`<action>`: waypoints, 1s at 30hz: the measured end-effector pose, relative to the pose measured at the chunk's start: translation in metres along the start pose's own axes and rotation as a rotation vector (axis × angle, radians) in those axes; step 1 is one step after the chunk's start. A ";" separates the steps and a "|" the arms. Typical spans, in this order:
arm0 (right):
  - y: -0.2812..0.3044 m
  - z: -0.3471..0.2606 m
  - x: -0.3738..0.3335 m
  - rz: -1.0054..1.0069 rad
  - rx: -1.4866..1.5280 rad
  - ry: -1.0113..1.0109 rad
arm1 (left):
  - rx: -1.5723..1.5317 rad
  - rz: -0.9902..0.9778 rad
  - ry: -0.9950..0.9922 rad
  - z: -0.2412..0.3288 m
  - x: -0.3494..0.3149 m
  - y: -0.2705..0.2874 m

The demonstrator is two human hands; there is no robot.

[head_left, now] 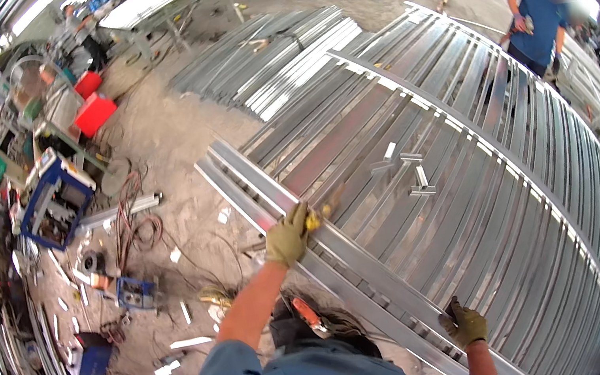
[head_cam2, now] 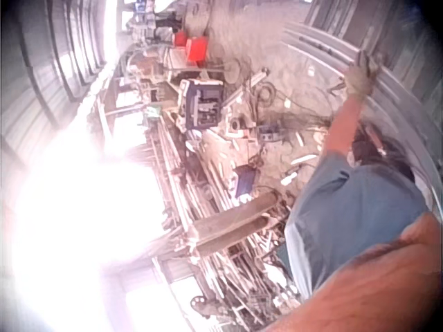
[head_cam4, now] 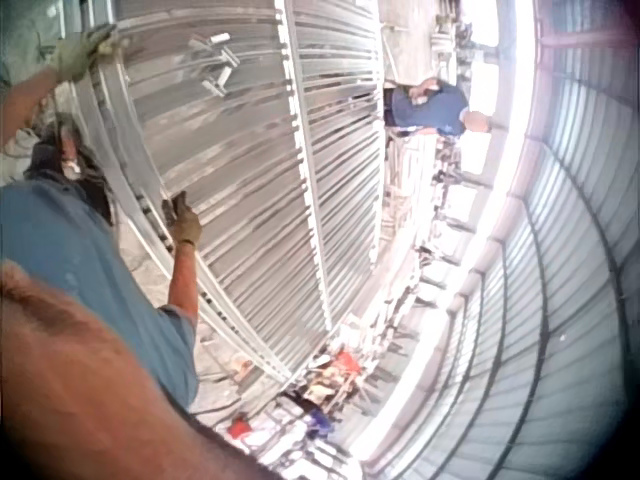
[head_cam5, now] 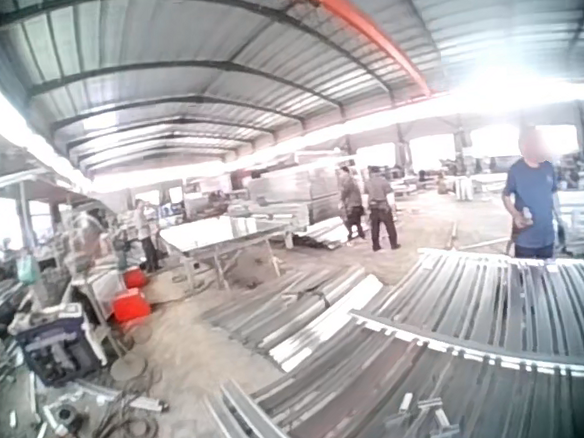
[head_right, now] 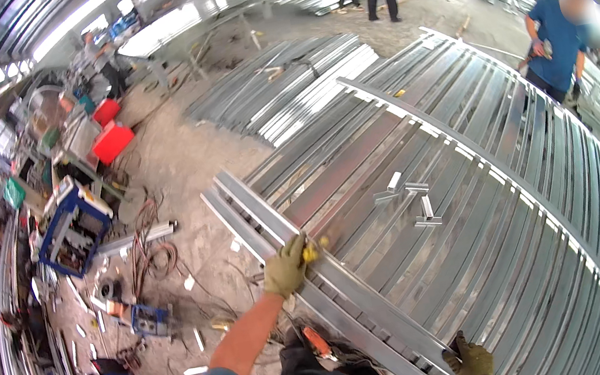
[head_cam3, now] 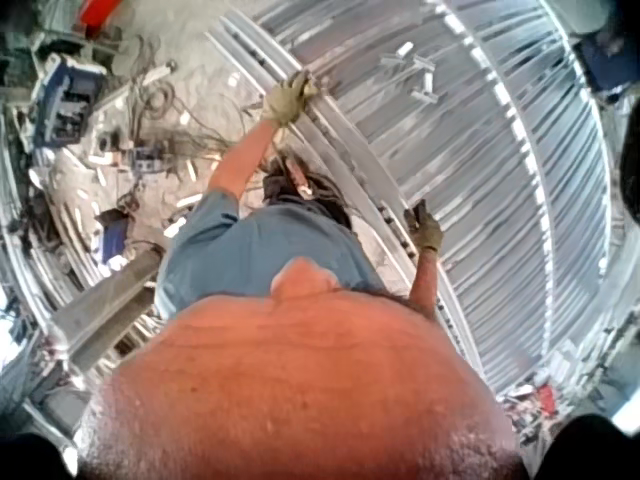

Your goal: The person welds metal bars onto a large metal frame using a welding torch. They position the bars, weld them in place, and occasionally adjust the frame. Another worker assists by holding parts of the frame during welding.

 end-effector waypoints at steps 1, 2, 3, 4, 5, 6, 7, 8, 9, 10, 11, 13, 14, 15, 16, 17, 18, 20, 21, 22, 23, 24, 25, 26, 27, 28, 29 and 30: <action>-0.004 0.007 -0.009 0.021 -0.020 -0.018 | -0.202 0.009 0.175 -0.002 0.003 0.010; -0.008 0.006 -0.008 0.058 -0.026 -0.021 | -0.386 0.034 0.351 -0.012 0.004 0.030; -0.008 0.008 -0.007 0.096 -0.031 -0.024 | -0.664 0.324 0.305 -0.035 0.003 0.040; -0.010 0.001 -0.006 0.086 -0.027 -0.026 | -0.909 0.623 0.258 -0.074 -0.016 0.057; -0.006 -0.002 -0.012 0.073 -0.036 -0.059 | -1.209 0.676 0.350 -0.097 -0.021 0.064; 0.002 -0.002 -0.013 0.071 -0.047 -0.093 | -1.516 0.729 0.434 -0.115 -0.023 0.077; 0.006 0.001 -0.015 0.143 -0.025 -0.110 | -1.528 0.750 0.467 -0.127 -0.026 0.100; 0.006 -0.003 -0.020 0.205 0.004 -0.116 | -1.525 0.774 0.509 -0.146 -0.038 0.119; 0.005 -0.010 -0.023 0.264 0.040 -0.109 | -1.419 0.730 0.580 -0.171 -0.056 0.133; 0.002 -0.018 -0.022 0.280 0.041 -0.112 | -1.308 0.692 0.647 -0.195 -0.072 0.148; 0.001 -0.021 -0.028 0.302 0.033 -0.145 | -1.253 0.617 0.685 -0.198 -0.076 0.150; -0.004 -0.042 -0.024 0.430 0.054 -0.150 | -1.148 0.508 0.874 -0.218 -0.109 0.132; -0.006 -0.044 -0.029 0.545 0.045 -0.183 | -1.321 0.552 0.883 -0.204 -0.113 0.111; 0.000 -0.045 -0.040 0.667 0.033 -0.218 | -1.482 0.581 0.860 -0.207 -0.123 0.083; 0.005 -0.054 -0.031 0.443 0.171 -0.283 | -1.634 0.649 0.909 -0.206 -0.136 0.064; 0.003 -0.047 -0.034 0.463 0.140 -0.325 | -1.721 0.730 0.923 -0.203 -0.132 0.041; -0.003 -0.043 -0.038 0.469 0.110 -0.378 | -1.807 0.898 0.983 -0.195 -0.122 0.019; -0.014 -0.042 -0.047 0.464 0.028 -0.455 | -1.978 0.947 1.123 -0.223 -0.104 -0.051; -0.014 -0.047 -0.045 0.457 -0.013 -0.462 | -1.998 0.956 1.163 -0.229 -0.102 -0.060; -0.011 -0.053 -0.049 0.461 -0.042 -0.456 | -2.017 0.956 1.209 -0.230 -0.099 -0.071; -0.006 -0.075 -0.032 0.485 -0.040 -0.408 | -2.067 1.076 1.282 -0.277 -0.104 -0.095; 0.000 -0.099 -0.012 0.512 -0.034 -0.357 | -2.114 1.204 1.349 -0.322 -0.109 -0.117; -0.005 -0.099 -0.018 0.407 -0.010 -0.407 | -2.137 0.949 1.430 -0.310 -0.109 -0.144; -0.002 -0.112 -0.016 0.420 0.004 -0.395 | -2.060 1.066 1.470 -0.313 -0.112 -0.158; 0.002 -0.125 -0.014 0.433 0.019 -0.381 | -2.090 1.023 1.530 -0.312 -0.105 -0.175; 0.005 -0.137 -0.015 0.437 0.029 -0.366 | -2.112 0.977 1.602 -0.309 -0.105 -0.194; 0.020 -0.168 0.002 0.448 0.105 -0.306 | -2.081 0.950 1.495 -0.335 -0.099 -0.196; 0.033 -0.195 0.024 0.464 0.169 -0.287 | -2.046 0.928 1.388 -0.363 -0.092 -0.194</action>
Point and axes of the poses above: each hand's wrist, its own x-axis towards the middle knuckle, its own y-axis out of the back of the hand, z = x × y, the point moved 8 cm from there along x, towards the middle knuckle, and after that the axes turned 10 degrees about -x, right-handed, at the moved point
